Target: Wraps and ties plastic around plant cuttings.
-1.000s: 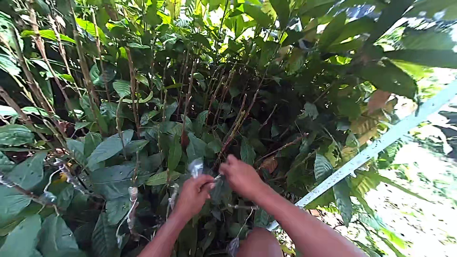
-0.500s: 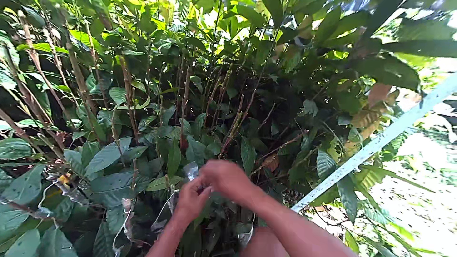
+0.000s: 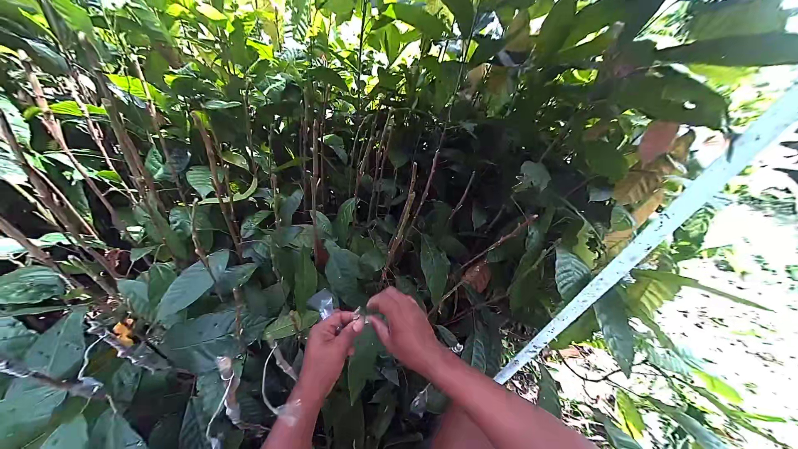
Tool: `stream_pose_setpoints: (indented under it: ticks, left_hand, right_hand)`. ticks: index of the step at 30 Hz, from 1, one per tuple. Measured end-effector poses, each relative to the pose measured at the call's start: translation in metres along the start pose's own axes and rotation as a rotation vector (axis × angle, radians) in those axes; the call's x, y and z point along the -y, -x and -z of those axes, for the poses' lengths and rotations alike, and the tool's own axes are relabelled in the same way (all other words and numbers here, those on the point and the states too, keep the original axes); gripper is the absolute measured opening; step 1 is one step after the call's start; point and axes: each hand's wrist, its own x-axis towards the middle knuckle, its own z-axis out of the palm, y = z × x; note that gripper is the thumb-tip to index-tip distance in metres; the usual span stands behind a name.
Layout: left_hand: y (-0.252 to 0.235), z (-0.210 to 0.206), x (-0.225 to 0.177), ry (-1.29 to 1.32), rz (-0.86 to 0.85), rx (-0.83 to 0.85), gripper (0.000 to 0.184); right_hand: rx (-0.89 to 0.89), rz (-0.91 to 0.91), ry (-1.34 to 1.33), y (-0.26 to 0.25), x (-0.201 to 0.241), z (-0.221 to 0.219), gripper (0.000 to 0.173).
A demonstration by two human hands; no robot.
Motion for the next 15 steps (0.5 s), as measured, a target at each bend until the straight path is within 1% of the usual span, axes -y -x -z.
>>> stream_pose_setpoints:
  ticks: [1, 2, 3, 4, 6, 7, 8, 9, 10, 11, 12, 13, 14, 15]
  left_hand:
    - [-0.001, 0.002, -0.001, 0.026, 0.001, -0.004, 0.007]
    - [-0.001, 0.003, -0.001, 0.045, -0.009, 0.010, 0.005]
    - [0.000, 0.003, -0.001, 0.056, -0.023, 0.032, 0.004]
    - [0.000, 0.004, 0.000, 0.055, -0.048, 0.053, 0.005]
    - [0.001, 0.007, -0.002, 0.009, -0.102, 0.022, 0.012]
    - [0.001, 0.009, -0.004, -0.019, -0.120, -0.024, 0.015]
    - [-0.001, 0.010, -0.007, -0.045, -0.126, -0.066, 0.015]
    - [-0.003, 0.008, -0.008, -0.069, -0.130, -0.095, 0.013]
    - [-0.004, 0.003, -0.009, -0.088, -0.134, -0.099, 0.011]
    - [-0.003, -0.002, -0.008, -0.108, -0.139, -0.070, 0.011]
    - [-0.002, -0.006, -0.009, -0.144, -0.140, -0.028, 0.013]
    - [0.000, -0.008, -0.011, -0.192, -0.137, 0.004, 0.018]
    - [0.002, -0.004, -0.013, -0.250, -0.139, 0.014, 0.028]
    - [0.005, 0.002, -0.016, -0.303, -0.141, -0.002, 0.037]
  right_hand:
    - [-0.072, 0.184, 0.104, 0.005, -0.004, -0.006, 0.017]
    - [-0.126, 0.288, 0.152, 0.008, -0.006, -0.008, 0.015]
    - [-0.140, 0.307, 0.165, 0.011, -0.009, -0.004, 0.016]
    - [-0.138, 0.252, 0.164, 0.014, -0.013, 0.002, 0.019]
    - [-0.105, 0.056, 0.170, 0.024, -0.021, 0.016, 0.025]
    - [-0.061, -0.001, 0.173, 0.032, -0.019, 0.021, 0.026]
    - [0.008, 0.007, 0.151, 0.043, -0.009, 0.023, 0.024]
    - [0.085, 0.093, 0.079, 0.057, 0.009, 0.022, 0.022]
    - [0.165, 0.225, -0.054, 0.072, 0.028, 0.016, 0.020]
    - [0.231, 0.333, -0.214, 0.083, 0.043, 0.007, 0.022]
    - [0.306, 0.368, -0.366, 0.088, 0.051, 0.000, 0.024]
    - [0.380, 0.335, -0.464, 0.090, 0.050, -0.003, 0.024]
    - [0.459, 0.255, -0.487, 0.091, 0.044, -0.003, 0.024]
    - [0.555, 0.126, -0.451, 0.093, 0.036, -0.003, 0.030]
